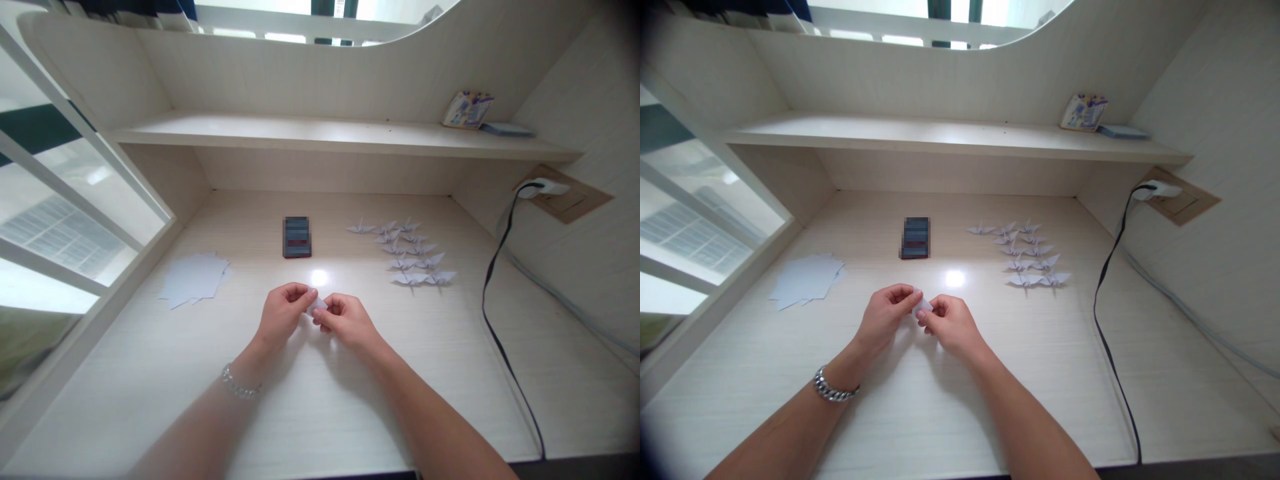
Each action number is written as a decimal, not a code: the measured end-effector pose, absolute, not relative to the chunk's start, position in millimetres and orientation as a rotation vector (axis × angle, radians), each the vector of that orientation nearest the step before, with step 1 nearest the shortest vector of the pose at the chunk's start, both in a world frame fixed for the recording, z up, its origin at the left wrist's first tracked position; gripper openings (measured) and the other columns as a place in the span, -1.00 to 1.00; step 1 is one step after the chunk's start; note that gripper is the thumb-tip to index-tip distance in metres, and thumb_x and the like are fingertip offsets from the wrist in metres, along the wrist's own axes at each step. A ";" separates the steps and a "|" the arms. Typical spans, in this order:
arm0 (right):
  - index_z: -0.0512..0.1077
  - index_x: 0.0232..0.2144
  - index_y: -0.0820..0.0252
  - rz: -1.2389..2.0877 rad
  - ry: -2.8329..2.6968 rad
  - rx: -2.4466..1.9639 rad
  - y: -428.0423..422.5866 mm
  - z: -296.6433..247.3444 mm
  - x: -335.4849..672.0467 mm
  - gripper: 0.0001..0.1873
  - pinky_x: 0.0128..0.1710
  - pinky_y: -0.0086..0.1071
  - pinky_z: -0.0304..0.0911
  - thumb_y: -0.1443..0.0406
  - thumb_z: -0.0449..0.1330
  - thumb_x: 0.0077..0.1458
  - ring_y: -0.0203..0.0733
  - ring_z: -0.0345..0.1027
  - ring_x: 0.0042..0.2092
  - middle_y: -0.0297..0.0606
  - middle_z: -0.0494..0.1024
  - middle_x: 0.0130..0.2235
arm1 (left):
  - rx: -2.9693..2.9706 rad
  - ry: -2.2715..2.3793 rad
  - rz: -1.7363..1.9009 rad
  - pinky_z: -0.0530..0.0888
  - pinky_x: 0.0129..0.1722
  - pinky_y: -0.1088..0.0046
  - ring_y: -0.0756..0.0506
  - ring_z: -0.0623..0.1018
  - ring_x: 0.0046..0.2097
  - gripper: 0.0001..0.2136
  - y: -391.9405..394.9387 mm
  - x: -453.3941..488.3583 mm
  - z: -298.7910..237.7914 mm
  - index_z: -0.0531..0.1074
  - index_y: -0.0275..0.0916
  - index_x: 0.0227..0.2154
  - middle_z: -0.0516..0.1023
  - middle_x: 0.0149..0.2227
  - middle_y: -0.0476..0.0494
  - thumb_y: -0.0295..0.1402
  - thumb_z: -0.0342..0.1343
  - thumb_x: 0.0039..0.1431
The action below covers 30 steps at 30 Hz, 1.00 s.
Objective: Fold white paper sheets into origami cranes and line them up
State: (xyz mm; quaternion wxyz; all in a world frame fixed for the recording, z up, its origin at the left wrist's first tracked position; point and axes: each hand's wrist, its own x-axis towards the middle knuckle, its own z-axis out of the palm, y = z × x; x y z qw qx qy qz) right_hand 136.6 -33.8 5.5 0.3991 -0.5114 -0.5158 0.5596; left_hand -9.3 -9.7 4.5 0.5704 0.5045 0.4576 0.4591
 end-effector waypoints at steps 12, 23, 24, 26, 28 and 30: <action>0.40 -0.54 0.25 1.304 -1.279 -1.281 -31.5 0.5 139.8 -0.69 -0.49 -0.43 0.21 0.10 0.18 0.02 -0.30 0.31 -0.53 -0.29 0.45 -0.60 | 1.155 1.100 1.092 0.34 -0.46 0.52 0.01 0.43 -0.46 -0.78 -9.9 -8.2 4.9 0.51 -0.32 -0.41 0.51 -0.48 -0.08 -0.25 0.23 -0.05; 0.41 -0.31 0.23 1.234 -1.116 -1.195 -27.5 1.0 141.4 -0.75 -0.45 -0.39 0.30 0.21 0.25 -0.06 -0.27 0.36 -0.48 -0.32 0.47 -0.51 | 1.171 1.071 1.105 0.44 -0.33 0.43 -0.07 0.53 -0.36 -0.69 -9.3 -7.6 -2.0 0.44 -0.29 -0.23 0.56 -0.43 -0.11 -0.35 0.27 -0.09; 0.40 -0.29 0.22 1.214 -1.106 -1.189 -27.4 0.6 141.3 -0.74 -0.45 -0.39 0.30 0.22 0.25 -0.06 -0.28 0.35 -0.49 -0.34 0.47 -0.52 | 1.170 1.063 1.120 0.45 -0.34 0.43 -0.06 0.53 -0.36 -0.69 -9.9 -7.0 -1.5 0.43 -0.28 -0.23 0.55 -0.44 -0.10 -0.35 0.27 -0.09; 0.40 -0.27 0.21 1.187 -1.092 -1.187 -26.9 -0.2 141.5 -0.73 -0.44 -0.38 0.31 0.22 0.24 -0.05 -0.27 0.36 -0.48 -0.34 0.48 -0.51 | 1.178 1.059 1.155 0.45 -0.32 0.44 -0.06 0.54 -0.34 -0.72 -11.2 -5.8 0.4 0.43 -0.28 -0.28 0.55 -0.41 -0.10 -0.36 0.28 -0.11; 0.41 -0.27 0.21 1.176 -1.081 -1.188 -26.3 -1.1 142.3 -0.75 -0.44 -0.38 0.31 0.22 0.23 -0.04 -0.26 0.38 -0.45 -0.31 0.50 -0.48 | 1.188 1.061 1.173 0.45 -0.29 0.45 -0.06 0.54 -0.31 -0.74 -12.1 -4.8 2.4 0.45 -0.28 -0.33 0.56 -0.37 -0.11 -0.38 0.29 -0.13; 0.43 -0.28 0.21 1.178 -1.073 -1.185 -25.6 -1.8 143.0 -0.75 -0.45 -0.38 0.31 0.22 0.24 -0.05 -0.25 0.39 -0.44 -0.28 0.52 -0.47 | 1.187 1.060 1.176 0.45 -0.27 0.46 -0.06 0.54 -0.30 -0.75 -12.2 -4.4 3.3 0.46 -0.28 -0.33 0.56 -0.34 -0.12 -0.39 0.30 -0.14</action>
